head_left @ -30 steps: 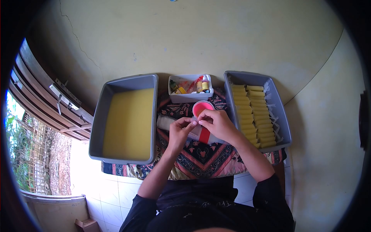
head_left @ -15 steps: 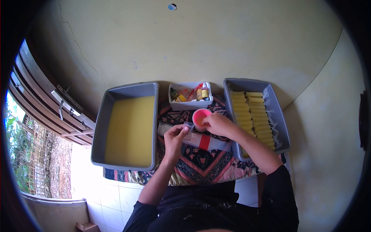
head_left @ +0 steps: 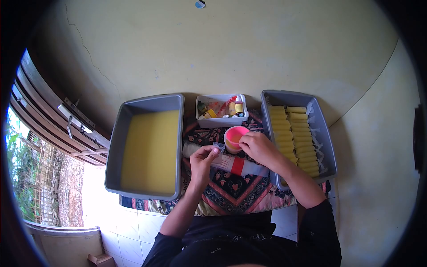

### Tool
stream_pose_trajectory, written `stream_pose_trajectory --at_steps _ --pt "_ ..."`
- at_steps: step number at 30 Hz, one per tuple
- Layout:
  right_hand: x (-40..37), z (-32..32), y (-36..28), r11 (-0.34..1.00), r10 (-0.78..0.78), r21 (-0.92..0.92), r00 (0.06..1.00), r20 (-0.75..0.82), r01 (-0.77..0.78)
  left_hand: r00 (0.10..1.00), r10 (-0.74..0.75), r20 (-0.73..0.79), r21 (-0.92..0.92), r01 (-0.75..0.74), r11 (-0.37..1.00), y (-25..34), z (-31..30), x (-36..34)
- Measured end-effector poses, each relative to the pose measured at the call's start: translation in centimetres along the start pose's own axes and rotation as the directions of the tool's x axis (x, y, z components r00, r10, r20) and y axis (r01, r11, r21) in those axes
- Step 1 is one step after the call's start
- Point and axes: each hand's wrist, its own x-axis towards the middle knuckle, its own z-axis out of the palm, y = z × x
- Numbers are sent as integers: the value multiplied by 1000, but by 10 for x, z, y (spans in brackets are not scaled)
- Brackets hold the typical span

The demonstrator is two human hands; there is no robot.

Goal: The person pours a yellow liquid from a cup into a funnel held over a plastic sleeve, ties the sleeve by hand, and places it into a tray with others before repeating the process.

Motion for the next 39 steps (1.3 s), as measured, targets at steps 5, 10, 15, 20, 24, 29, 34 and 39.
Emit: stream_pose_trajectory --at_steps 5,10,15,20,24,29,34,39 --pt "-1 -6 -9 999 -13 -46 999 -36 12 1000 0 -9 -18 0 1000 -1 1 -3" --pt "1 -13 -15 997 -36 -78 995 -95 29 1000 -6 1 -14 6 1000 4 5 -4" --pt "2 -20 -20 996 -63 -66 982 -178 52 1000 17 26 -43 -15 999 -2 6 1" --pt "3 -25 -20 995 -88 -66 971 -222 75 999 20 25 -39 -19 999 1 11 3" --pt "3 -28 -20 994 -99 -63 967 -236 86 1000 2 15 -40 -2 999 3 14 5" --pt "2 -33 -22 996 -89 -42 966 -244 81 999 16 36 -47 -15 999 2 15 8" --pt "3 -38 -22 997 -65 11 950 -306 72 998 51 37 -17 -50 999 -1 16 10" --pt "5 -45 -26 977 47 208 892 -449 53 999 36 32 -13 -36 999 1 22 12"
